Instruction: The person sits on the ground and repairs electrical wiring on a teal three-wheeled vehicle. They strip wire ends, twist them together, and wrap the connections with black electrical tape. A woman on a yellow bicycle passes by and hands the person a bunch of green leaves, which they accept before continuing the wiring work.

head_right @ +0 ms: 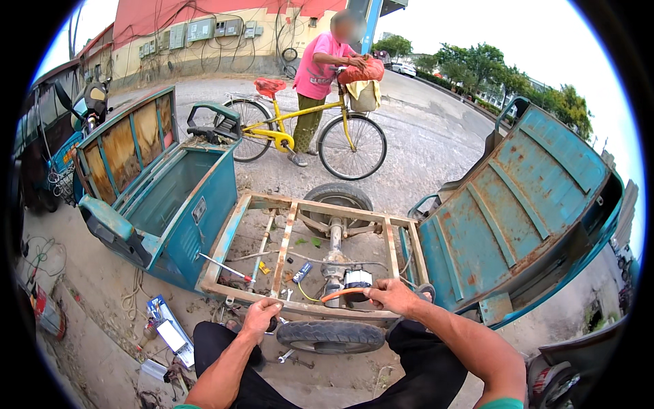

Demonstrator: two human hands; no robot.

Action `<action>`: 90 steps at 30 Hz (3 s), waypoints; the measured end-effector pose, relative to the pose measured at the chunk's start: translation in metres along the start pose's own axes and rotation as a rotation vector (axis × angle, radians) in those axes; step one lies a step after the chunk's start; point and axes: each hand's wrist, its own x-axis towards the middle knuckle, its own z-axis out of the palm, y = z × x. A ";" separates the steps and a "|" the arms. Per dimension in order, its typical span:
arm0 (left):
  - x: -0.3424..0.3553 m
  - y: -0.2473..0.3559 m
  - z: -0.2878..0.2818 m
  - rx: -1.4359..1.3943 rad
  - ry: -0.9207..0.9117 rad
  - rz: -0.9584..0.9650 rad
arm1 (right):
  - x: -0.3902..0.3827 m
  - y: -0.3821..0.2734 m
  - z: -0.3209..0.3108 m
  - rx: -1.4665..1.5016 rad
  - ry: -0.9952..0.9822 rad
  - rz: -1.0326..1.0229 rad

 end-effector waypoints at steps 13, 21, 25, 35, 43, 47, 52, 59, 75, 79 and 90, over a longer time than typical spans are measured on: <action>-0.001 -0.002 0.027 0.125 -0.120 -0.098 | -0.001 -0.007 0.027 -0.200 -0.073 -0.266; 0.000 -0.008 0.031 0.299 -0.229 -0.072 | -0.013 0.001 0.025 -0.332 -0.192 -0.277; 0.000 -0.014 0.032 0.266 -0.251 -0.042 | -0.013 0.000 0.026 -0.335 -0.194 -0.305; -0.001 -0.011 0.039 0.267 -0.263 -0.087 | -0.013 0.002 0.026 -0.250 -0.062 -0.342; -0.004 -0.008 0.042 0.241 -0.252 -0.121 | -0.010 0.003 0.026 -0.224 -0.039 -0.305; -0.001 -0.006 0.041 0.262 -0.293 -0.135 | -0.008 0.007 0.026 -0.196 -0.027 -0.310; 0.003 -0.016 0.039 0.195 -0.320 -0.084 | -0.009 0.001 0.028 -0.121 0.050 -0.244; 0.002 -0.008 0.044 0.222 -0.351 -0.093 | -0.004 -0.002 0.020 0.218 0.078 -0.132; -0.007 0.004 0.064 -0.381 -0.537 -0.132 | -0.002 0.014 0.038 0.032 -0.112 -0.216; -0.006 0.002 0.065 -0.384 -0.519 -0.110 | 0.001 0.020 0.038 0.025 -0.143 -0.174; -0.005 0.001 0.068 -0.300 -0.564 -0.100 | 0.005 0.024 0.039 -0.062 -0.158 -0.172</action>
